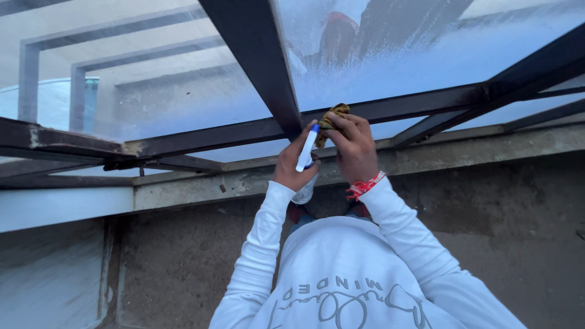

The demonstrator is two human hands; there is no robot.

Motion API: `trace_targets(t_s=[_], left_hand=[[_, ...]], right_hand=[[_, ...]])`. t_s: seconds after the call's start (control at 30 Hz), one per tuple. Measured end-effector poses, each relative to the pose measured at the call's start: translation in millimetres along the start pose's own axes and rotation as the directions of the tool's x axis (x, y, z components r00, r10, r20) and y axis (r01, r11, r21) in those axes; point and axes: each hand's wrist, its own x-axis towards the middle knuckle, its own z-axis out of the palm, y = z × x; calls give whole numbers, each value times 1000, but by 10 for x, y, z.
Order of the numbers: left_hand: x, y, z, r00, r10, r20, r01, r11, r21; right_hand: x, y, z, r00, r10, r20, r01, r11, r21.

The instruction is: The person sprays a cleaning liquid from a bottle onto a glass pane and wipes it with a yellow cloth.

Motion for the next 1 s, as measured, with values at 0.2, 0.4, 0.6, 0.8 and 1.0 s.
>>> trace_targets(t_s=[0.2,0.4,0.6,0.8,1.0], left_hand=[[-383,89,-301,967,142,-210,-105,979,177],[-513,98,-709,954,-146,-262,178,979,103],[-343,-39,-745,986,-15,-168,65,953,297],[-358,-128,-939,995,-60,-82,77,975,210],[-392,-216,-1008,998,-8,-69,21,982,187]], right_hand=[[-153,650,-534,955,202,-215,-248,945,-214],[-188,555,-202,925,258,-281,-333,905,-265],[-136,-54,375,998,53,35,-56,993,103],[-187,466,-28,962,48,-267,-138,935,-328],[-267,302,410,873,302,-383,-413,875,-253]])
